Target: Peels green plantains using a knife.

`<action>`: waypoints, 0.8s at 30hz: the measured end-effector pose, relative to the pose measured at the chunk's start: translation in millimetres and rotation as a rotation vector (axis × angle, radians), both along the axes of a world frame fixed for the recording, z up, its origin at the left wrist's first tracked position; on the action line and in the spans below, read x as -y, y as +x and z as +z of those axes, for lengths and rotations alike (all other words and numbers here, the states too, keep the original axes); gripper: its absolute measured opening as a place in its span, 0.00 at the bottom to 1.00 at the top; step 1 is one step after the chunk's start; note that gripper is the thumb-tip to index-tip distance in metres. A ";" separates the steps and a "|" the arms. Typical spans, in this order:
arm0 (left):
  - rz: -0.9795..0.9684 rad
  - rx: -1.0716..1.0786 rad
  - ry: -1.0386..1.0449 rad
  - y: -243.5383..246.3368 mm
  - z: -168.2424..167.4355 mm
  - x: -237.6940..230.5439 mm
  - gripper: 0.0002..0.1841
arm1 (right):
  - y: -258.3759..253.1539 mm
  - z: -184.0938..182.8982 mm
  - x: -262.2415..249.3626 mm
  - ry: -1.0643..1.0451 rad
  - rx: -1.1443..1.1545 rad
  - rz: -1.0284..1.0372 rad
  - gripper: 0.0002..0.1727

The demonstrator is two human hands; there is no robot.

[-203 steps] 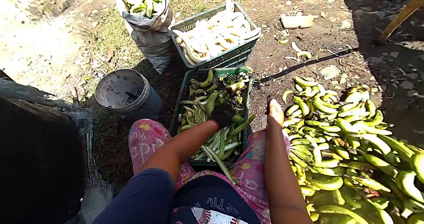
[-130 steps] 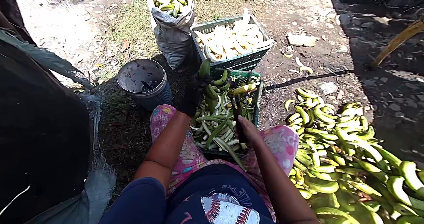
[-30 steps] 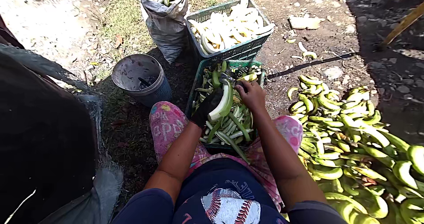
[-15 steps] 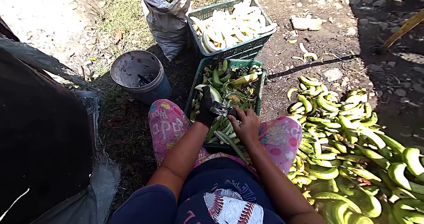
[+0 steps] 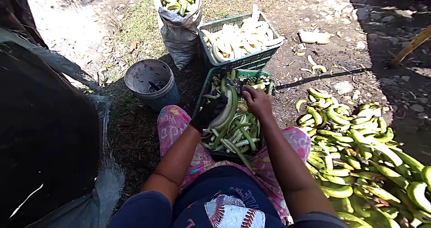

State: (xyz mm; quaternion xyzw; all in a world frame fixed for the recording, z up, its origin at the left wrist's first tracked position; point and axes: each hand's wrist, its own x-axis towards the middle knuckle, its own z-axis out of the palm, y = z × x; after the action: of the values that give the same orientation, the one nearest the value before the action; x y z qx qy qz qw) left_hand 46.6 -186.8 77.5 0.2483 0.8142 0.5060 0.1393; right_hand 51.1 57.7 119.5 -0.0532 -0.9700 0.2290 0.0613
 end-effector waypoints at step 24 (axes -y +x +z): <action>0.172 0.416 0.513 -1.4 -8.8 -14.0 0.17 | 19.4 -30.9 5.1 -0.388 0.121 -0.113 0.33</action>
State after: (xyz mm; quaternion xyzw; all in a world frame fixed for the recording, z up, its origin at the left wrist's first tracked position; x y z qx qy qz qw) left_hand 45.2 -172.9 68.7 0.0974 0.6325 0.7440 0.1921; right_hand 70.5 52.5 88.6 -0.1323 -0.9052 0.4039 0.0042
